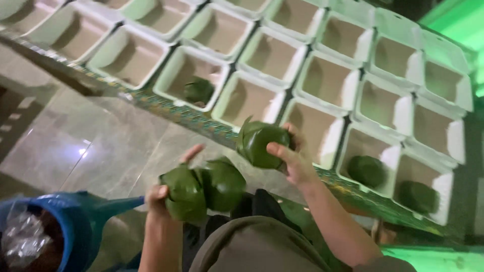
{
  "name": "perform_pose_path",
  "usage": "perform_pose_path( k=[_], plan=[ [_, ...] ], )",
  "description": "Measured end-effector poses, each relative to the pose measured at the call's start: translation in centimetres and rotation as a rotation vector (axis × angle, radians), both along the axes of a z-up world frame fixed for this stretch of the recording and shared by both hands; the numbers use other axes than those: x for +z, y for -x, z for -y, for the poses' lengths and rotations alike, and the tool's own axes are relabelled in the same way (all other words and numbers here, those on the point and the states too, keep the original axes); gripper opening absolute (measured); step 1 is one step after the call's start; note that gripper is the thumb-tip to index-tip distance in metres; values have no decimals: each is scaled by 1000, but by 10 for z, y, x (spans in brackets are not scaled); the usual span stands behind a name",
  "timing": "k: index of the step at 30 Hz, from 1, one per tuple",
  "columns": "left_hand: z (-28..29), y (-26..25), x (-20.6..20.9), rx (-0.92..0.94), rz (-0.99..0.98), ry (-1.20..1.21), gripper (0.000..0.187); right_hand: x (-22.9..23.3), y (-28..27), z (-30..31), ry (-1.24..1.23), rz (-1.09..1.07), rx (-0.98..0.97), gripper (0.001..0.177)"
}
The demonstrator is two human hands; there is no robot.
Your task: Packing food items wrapped in green leaves into styrofoam containers.
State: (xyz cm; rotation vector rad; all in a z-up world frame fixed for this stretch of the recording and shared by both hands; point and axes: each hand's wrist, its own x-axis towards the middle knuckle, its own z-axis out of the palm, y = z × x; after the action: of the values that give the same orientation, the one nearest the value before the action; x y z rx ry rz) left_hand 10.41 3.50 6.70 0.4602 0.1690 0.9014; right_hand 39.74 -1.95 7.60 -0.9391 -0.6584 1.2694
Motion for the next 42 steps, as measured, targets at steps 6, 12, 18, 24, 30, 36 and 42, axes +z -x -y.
perform_pose_path(
  k=[6, 12, 18, 24, 30, 36, 42],
  plan=[
    [14, -97, -34, -601, 371, 315, 123, -17, -62, 43, 101, 2, 8, 30],
    [18, -154, -46, -615, 171, 421, 126, -21, -138, 48, 231, 52, 158, 29],
    [16, -193, -55, -652, 320, 430, 119, -51, -213, 40, 291, 155, 300, 41],
    [-18, -180, -48, -432, 153, 85, 119, -76, -226, 14, 459, 518, 129, 62],
    [-50, -168, -15, -108, -288, 38, 115, -138, -215, 11, 602, 547, 144, 75],
    [-87, -157, -54, -98, -199, 94, 103, -145, -212, 2, 646, 660, 135, 69],
    [-104, -168, -41, -74, -289, 103, 79, -113, -203, -4, 544, 1506, 362, 58]
  ],
)
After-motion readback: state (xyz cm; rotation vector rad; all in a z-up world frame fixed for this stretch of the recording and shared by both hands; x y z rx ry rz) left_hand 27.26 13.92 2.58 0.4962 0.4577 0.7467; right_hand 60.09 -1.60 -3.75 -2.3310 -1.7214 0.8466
